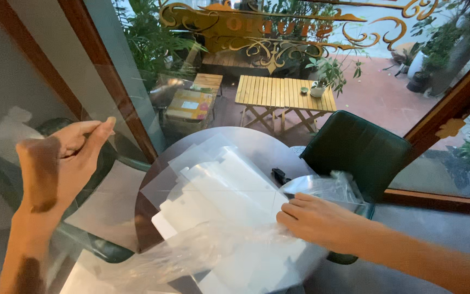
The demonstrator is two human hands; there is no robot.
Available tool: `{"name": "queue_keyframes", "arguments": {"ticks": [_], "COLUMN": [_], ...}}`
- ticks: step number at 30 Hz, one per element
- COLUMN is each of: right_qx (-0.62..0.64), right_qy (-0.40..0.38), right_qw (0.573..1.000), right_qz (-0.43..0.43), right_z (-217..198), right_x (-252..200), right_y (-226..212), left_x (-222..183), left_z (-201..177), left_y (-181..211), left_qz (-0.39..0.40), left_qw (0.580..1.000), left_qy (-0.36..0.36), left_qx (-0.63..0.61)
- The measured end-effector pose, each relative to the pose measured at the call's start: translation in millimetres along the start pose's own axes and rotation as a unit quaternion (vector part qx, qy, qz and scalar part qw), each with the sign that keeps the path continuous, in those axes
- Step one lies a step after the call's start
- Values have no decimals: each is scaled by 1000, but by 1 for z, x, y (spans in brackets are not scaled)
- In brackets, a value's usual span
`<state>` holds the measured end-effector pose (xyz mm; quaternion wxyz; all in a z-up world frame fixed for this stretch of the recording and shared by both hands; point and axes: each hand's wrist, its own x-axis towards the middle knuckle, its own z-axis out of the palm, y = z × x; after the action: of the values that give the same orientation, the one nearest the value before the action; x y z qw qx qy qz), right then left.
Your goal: The person unwraps several white objects from a large transparent plastic bag by hand on a table.
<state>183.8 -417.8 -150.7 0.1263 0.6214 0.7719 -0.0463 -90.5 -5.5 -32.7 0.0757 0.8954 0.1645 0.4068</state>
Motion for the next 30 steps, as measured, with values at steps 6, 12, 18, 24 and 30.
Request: {"name": "queue_keyframes", "arguments": {"ticks": [6,12,18,24,30], "right_qx": [170,-87,-169,-101,-119], "right_qy": [6,396,372,365,415], "right_qw": [985,899,905,922,888], "right_qz": [8,-164,-117,-76,-157], "right_z": [-10,-8,19,20,3], "right_x": [-3,-9,-9,-12,-33], "right_y": [-10,-16,-21,-34,-29], "left_x": [-26,-54,-80,-87,-94], "left_z": [-11,-24,-22,-26,-27], "left_y": [-12,3,-12,-4,0], "left_qz": [61,-6,12,40,-2], "left_qw": [998,997,997,996,999], "left_qy": [11,23,58,62,28], "left_qx": [30,-75,-53,-52,-36]}}
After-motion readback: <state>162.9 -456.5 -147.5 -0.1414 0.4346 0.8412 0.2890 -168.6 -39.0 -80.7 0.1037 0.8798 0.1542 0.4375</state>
